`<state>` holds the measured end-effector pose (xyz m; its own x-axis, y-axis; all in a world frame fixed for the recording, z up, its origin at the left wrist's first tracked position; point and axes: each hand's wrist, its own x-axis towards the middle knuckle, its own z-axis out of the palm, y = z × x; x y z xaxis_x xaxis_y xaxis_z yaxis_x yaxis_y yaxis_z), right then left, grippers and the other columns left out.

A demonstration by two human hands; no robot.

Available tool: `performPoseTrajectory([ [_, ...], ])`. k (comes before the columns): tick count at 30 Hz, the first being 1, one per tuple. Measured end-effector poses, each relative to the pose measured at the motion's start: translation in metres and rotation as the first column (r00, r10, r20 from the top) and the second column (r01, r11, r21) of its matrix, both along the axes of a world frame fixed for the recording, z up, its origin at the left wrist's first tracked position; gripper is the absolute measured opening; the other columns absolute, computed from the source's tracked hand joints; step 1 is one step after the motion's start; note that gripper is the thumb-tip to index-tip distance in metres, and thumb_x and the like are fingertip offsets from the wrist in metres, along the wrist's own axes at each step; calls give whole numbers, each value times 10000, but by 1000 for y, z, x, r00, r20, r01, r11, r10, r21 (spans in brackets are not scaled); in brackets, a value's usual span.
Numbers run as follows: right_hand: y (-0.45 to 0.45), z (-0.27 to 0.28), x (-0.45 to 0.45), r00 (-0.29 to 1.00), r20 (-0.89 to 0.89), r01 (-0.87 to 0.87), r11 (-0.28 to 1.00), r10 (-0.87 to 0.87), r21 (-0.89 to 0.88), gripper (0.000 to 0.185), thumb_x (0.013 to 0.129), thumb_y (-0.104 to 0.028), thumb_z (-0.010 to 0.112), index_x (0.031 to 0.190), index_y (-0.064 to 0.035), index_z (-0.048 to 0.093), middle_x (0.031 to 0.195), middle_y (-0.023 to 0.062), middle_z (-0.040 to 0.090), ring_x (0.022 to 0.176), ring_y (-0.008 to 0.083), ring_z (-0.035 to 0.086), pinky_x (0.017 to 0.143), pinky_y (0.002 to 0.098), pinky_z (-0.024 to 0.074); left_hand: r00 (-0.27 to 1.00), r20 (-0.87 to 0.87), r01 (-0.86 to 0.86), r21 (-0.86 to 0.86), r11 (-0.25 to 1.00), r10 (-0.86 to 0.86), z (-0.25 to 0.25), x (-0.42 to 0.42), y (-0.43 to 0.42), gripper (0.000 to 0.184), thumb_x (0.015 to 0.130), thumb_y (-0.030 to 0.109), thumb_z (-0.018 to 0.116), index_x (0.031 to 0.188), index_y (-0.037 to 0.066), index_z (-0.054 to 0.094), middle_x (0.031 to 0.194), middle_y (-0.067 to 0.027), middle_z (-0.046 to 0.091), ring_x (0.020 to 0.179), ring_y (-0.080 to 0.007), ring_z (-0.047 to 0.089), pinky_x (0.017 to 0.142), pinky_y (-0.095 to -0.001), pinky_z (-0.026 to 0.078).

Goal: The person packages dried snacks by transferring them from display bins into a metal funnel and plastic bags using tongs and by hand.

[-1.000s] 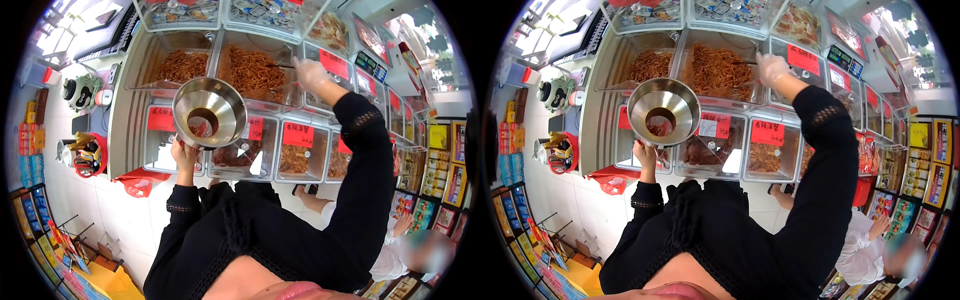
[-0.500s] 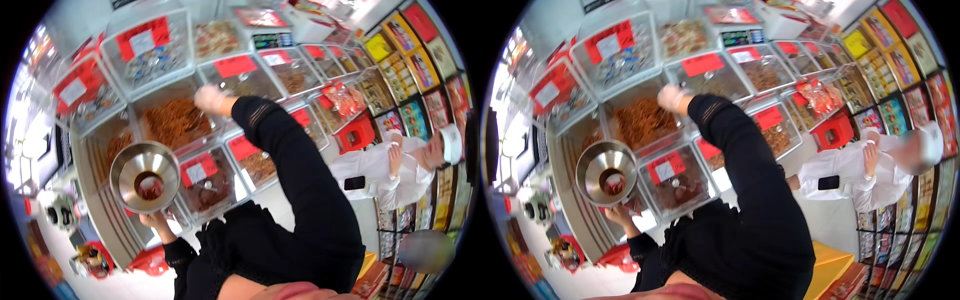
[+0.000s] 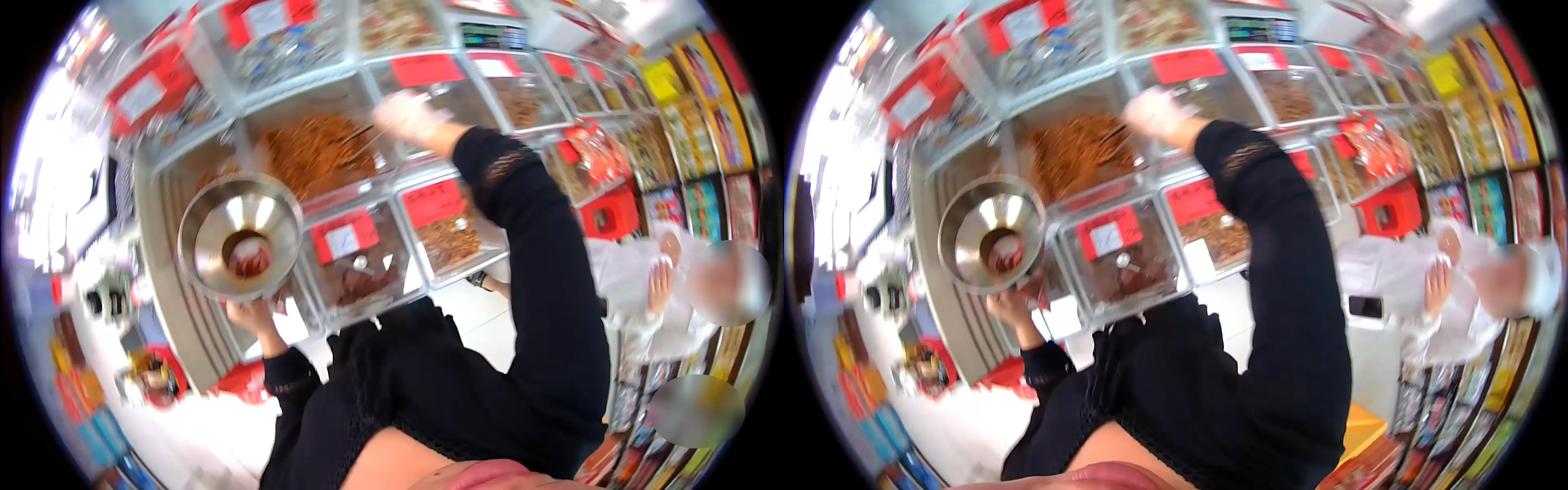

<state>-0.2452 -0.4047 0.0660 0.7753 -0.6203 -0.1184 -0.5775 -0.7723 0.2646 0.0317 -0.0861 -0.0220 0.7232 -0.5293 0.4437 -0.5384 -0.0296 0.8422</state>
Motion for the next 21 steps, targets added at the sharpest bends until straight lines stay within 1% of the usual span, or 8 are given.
performPoseTrajectory([
  [1,-2,2,-6,994,71,-83,994,88,-78,75,649,-110,581,625,-55,626,631,141,605,621,282,627,533,374,503,997,-68,30,-85,996,-36,-5,3,1,183,787,59,487,764,-64,621,700,-74,623,646,-119,530,576,-282,439],
  [2,-6,2,-5,996,18,-86,993,87,-80,59,637,-96,585,637,-52,625,650,149,608,645,291,628,551,366,505,995,-84,50,-107,993,-60,-5,7,2,283,820,204,574,810,-75,619,748,-105,647,702,-156,590,649,-288,464],
  [3,-4,9,-3,996,18,-84,995,85,-58,56,640,-92,583,642,-53,624,660,152,610,657,294,628,560,372,508,995,-86,53,-27,998,-55,-16,16,15,320,817,254,590,798,-64,618,743,-101,641,699,-154,588,632,-286,461],
  [5,-8,17,0,997,-30,-70,996,69,-47,57,650,-83,577,663,-52,622,685,153,614,684,299,628,585,384,512,993,-115,27,-78,997,-36,-11,14,18,420,809,364,616,768,-54,607,705,-85,616,673,-140,570,623,-281,455],
  [8,-13,18,1,997,-56,-65,994,59,-94,81,640,-50,548,633,-44,628,702,170,618,674,303,629,598,367,513,993,-116,6,-135,991,-22,-12,15,22,373,832,320,612,789,-50,582,674,-60,595,645,-113,546,584,-261,439],
  [14,-9,45,10,988,-131,-98,992,87,-81,80,689,-50,537,725,-62,608,721,138,619,729,290,623,631,370,507,987,-158,20,-42,999,-26,-12,22,31,299,868,243,566,793,-46,567,690,-55,599,648,-96,542,583,-244,433],
  [18,-13,56,16,989,-96,-119,988,109,-103,70,682,-44,544,718,-64,601,726,124,615,729,291,617,643,371,500,997,-79,1,-98,995,-9,-9,22,25,272,864,217,569,800,-47,577,699,-60,607,642,-108,554,587,-241,435],
  [21,-21,69,19,947,-99,-318,939,307,-131,47,667,-62,570,704,-67,598,725,118,611,723,276,617,632,366,502,999,-42,-14,-56,998,12,-16,28,28,257,854,202,578,789,-47,584,716,-69,613,651,-122,563,597,-247,438],
])
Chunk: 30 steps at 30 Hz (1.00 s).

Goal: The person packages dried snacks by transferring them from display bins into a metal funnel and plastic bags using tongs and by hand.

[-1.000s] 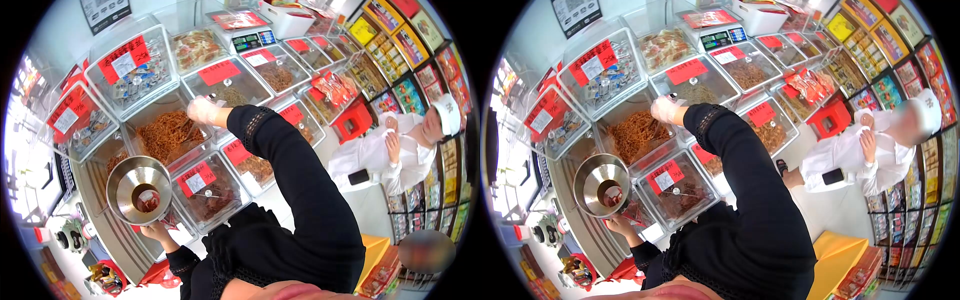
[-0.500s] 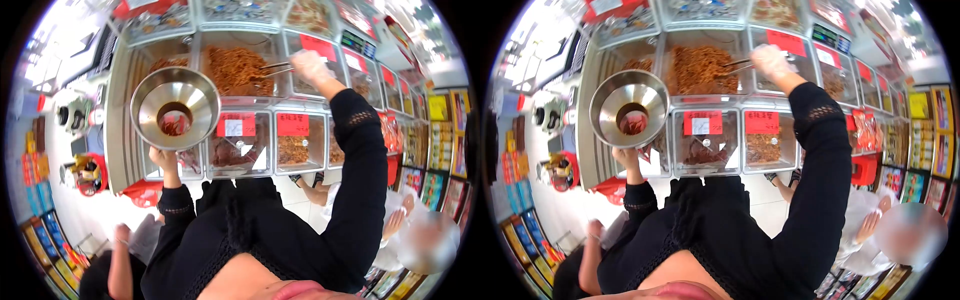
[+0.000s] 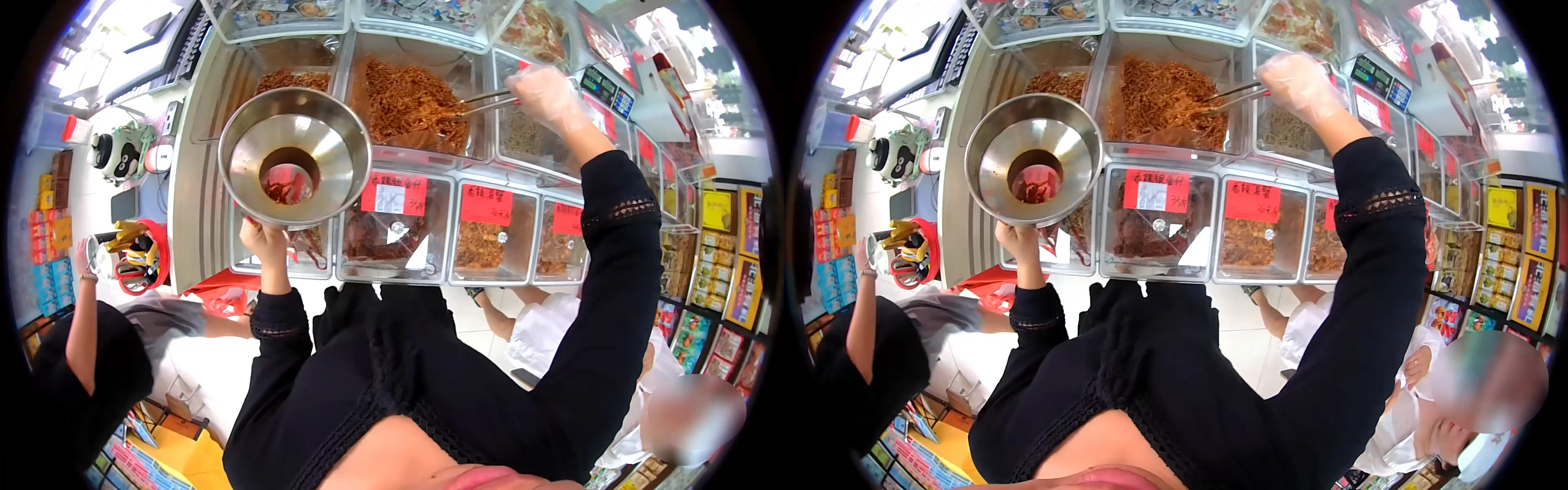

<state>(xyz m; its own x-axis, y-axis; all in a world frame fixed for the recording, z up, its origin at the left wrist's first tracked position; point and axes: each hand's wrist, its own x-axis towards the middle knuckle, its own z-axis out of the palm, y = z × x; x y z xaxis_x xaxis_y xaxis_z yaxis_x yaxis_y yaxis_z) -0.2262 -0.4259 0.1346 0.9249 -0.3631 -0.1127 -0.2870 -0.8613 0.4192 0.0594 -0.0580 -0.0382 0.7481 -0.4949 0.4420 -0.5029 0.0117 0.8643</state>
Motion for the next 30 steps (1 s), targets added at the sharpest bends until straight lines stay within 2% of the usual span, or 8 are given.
performPoseTrajectory([
  [1,-3,4,2,1000,-9,4,1000,-4,-2,47,667,-62,570,704,-67,598,725,118,611,723,276,617,632,366,502,992,-125,23,-5,1000,-23,5,-3,0,254,845,197,589,778,-48,586,733,-80,616,660,-131,566,606,-255,439],
  [11,-16,52,33,996,62,-53,979,66,-195,96,664,-102,617,753,-82,584,729,95,609,730,273,611,648,355,501,998,-59,-29,-4,1000,29,12,-3,-8,195,844,142,559,787,-43,586,712,-72,615,644,-120,550,587,-253,431],
  [14,-23,32,34,990,-57,123,991,-126,-55,95,665,-115,627,742,-74,588,763,93,611,775,261,608,679,356,502,996,-84,-2,10,1000,3,17,-2,-6,210,849,162,555,806,-41,587,708,-72,615,644,-120,555,587,-253,433],
  [17,-15,-10,41,911,-190,384,921,-365,72,399,692,-251,636,1030,-56,553,907,155,597,874,305,590,714,383,502,1000,13,-26,18,1000,25,23,-3,-10,344,892,277,532,877,-61,590,791,-51,620,729,-89,546,639,-232,440],
  [20,-2,-22,39,917,-232,371,909,-325,192,560,672,-311,648,1135,-43,485,893,172,599,871,325,590,722,398,502,999,-28,-26,65,998,28,14,0,-1,354,883,297,543,844,-52,584,774,-51,611,717,-91,538,637,-239,439],
  [24,-4,-74,52,924,-144,379,904,-355,200,532,674,-256,644,1109,7,488,875,177,604,849,315,599,708,396,502,998,-46,-33,94,995,37,18,-3,-2,166,839,114,543,831,-46,583,720,-93,620,651,-153,582,590,-263,437],
  [27,7,-104,69,955,77,272,950,-286,153,206,754,-83,513,926,-2,592,807,163,637,786,281,634,654,385,515,997,11,-72,-5,997,72,15,-2,-8,310,875,258,557,812,-45,577,729,-43,605,688,-91,530,615,-238,433],
  [30,6,-101,61,970,54,224,958,-237,181,132,729,-80,522,796,-53,633,793,133,642,772,279,634,648,384,514,995,96,-33,58,998,27,18,5,-7,237,866,184,543,830,-48,573,722,-59,604,665,-98,536,599,-240,430],
])
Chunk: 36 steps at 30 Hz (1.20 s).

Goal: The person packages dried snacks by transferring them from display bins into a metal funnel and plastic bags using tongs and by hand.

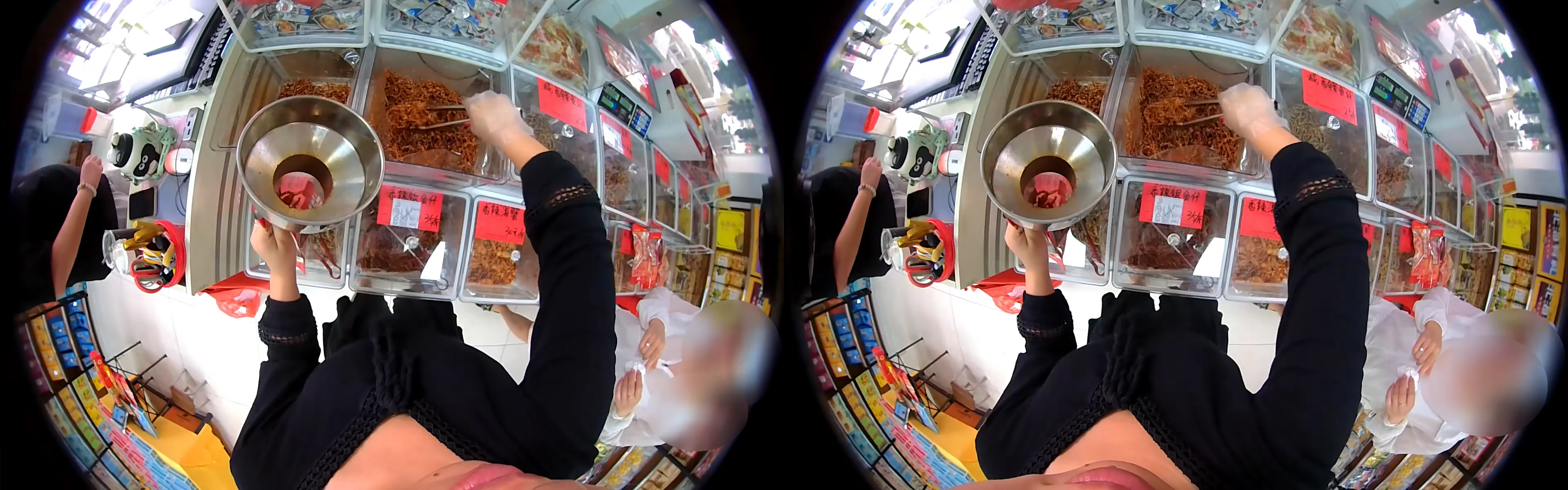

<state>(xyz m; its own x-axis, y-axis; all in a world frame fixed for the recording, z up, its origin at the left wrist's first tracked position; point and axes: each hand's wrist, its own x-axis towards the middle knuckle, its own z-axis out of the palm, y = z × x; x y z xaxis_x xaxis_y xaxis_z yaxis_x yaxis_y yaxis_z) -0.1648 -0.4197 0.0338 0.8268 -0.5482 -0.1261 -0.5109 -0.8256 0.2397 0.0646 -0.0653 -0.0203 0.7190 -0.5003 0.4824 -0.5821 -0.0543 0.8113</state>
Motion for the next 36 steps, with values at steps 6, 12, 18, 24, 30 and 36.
performPoseTrajectory([
  [6,-6,38,-39,997,58,39,999,-41,36,168,740,-179,571,868,-84,621,817,135,628,816,301,610,687,397,498,993,119,8,133,991,-24,30,16,-16,134,853,97,521,824,-26,566,679,-82,573,586,-147,542,546,-265,420],
  [12,-8,64,-67,977,199,74,997,-78,27,281,733,-258,615,967,-102,602,811,132,624,832,299,594,733,397,474,931,349,9,266,964,-105,59,29,-57,235,814,94,575,1036,18,592,961,-140,625,788,-272,617,671,-303,477],
  [18,-10,137,-64,989,140,58,996,-49,-64,376,704,-282,667,1041,-127,609,836,123,622,765,292,593,688,383,474,812,553,-5,327,945,-187,77,33,-106,336,709,224,693,1008,82,632,1027,-80,632,841,-228,631,677,-300,501],
  [24,9,202,-35,972,134,-158,959,193,-235,293,684,-195,662,961,-120,608,771,94,607,746,270,588,659,363,468,796,562,67,285,956,-223,76,17,-132,317,719,233,680,991,76,637,998,-89,640,805,-231,635,655,-303,505],
  [30,39,230,17,860,-35,-477,780,508,-406,234,686,-144,644,902,-115,559,696,55,563,699,224,587,633,346,460,892,385,136,271,953,-237,81,-5,-125,309,760,241,652,1011,62,631,1009,-105,632,806,-255,629,644,-323,495],
  [36,89,239,68,706,-40,-664,641,707,-384,219,682,-132,642,879,-88,559,690,42,554,717,197,589,639,308,468,985,-25,171,160,972,-170,71,-9,-88,227,834,201,584,965,17,611,877,-147,635,754,-309,607,637,-326,469],
])
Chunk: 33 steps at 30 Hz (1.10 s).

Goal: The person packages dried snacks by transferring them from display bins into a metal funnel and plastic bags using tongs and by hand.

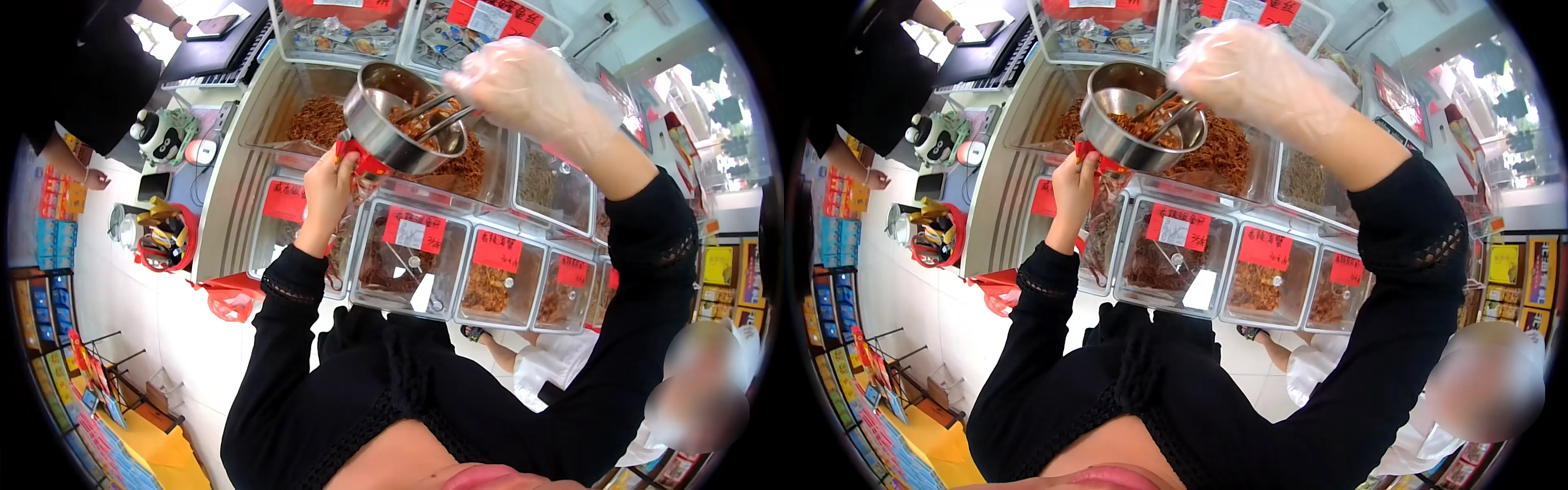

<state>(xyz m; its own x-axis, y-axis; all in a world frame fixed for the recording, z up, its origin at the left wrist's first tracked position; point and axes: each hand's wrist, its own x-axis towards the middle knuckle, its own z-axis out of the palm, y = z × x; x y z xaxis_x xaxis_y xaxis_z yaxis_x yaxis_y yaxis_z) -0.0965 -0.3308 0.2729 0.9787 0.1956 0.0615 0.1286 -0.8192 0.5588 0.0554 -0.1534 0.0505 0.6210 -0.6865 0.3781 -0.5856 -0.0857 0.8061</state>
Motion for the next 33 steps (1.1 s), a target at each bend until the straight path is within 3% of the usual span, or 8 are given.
performPoseTrajectory([
  [3,19,-20,29,985,15,-175,983,174,57,167,687,-112,614,842,-70,566,710,32,559,722,191,591,654,299,472,988,-148,20,-81,997,-32,-6,-2,17,172,850,171,568,887,6,600,752,-149,610,670,-308,585,604,-312,445],
  [8,60,-32,52,932,-362,-56,981,-14,-184,203,700,-81,603,902,-77,582,768,35,578,745,186,593,693,269,470,973,-201,75,-186,980,-113,-18,-10,43,163,854,164,565,850,4,599,704,-131,589,641,-252,575,596,-298,435],
  [11,57,-14,37,977,-167,-138,990,131,-28,320,709,-66,604,1028,-84,588,786,38,585,764,166,587,706,263,468,949,-261,118,-218,969,-175,-34,-8,58,161,863,151,554,862,-4,595,705,-103,592,651,-194,568,604,-267,422],
  [14,69,26,20,984,-146,-122,982,100,-144,404,739,-70,588,1137,-130,564,798,23,587,760,149,573,701,256,465,828,-495,103,-324,940,-261,-44,-10,72,142,879,100,520,888,-23,591,746,-20,594,706,-76,515,622,-234,413],
  [16,92,51,14,971,-153,114,915,-185,-386,400,764,-86,582,1153,-175,563,812,10,590,746,145,557,689,253,460,789,-551,84,-339,937,-270,-46,-13,79,142,880,92,514,883,-28,590,755,-16,596,705,-73,515,624,-229,415],
  [19,103,77,6,993,-86,47,928,-85,-369,397,768,-94,594,1148,-206,569,824,-6,593,733,126,546,691,241,458,756,-595,63,-350,935,-273,-54,-14,86,142,879,68,497,875,-41,588,767,-17,600,702,-68,519,620,-222,416],
  [27,129,2,36,965,-264,-106,931,11,-349,242,774,-116,591,1013,-124,557,826,3,597,791,113,581,707,229,462,768,-520,-13,-597,802,-374,-16,-37,80,152,872,84,505,860,-44,586,741,-23,592,676,-68,511,597,-213,410],
  [33,121,0,31,966,-256,-89,978,39,-189,222,722,-76,598,943,-76,586,802,15,583,793,119,580,681,234,449,697,-594,101,-475,874,-403,-14,-28,78,116,832,48,521,749,-7,580,719,-10,597,652,-73,533,588,-212,425],
])
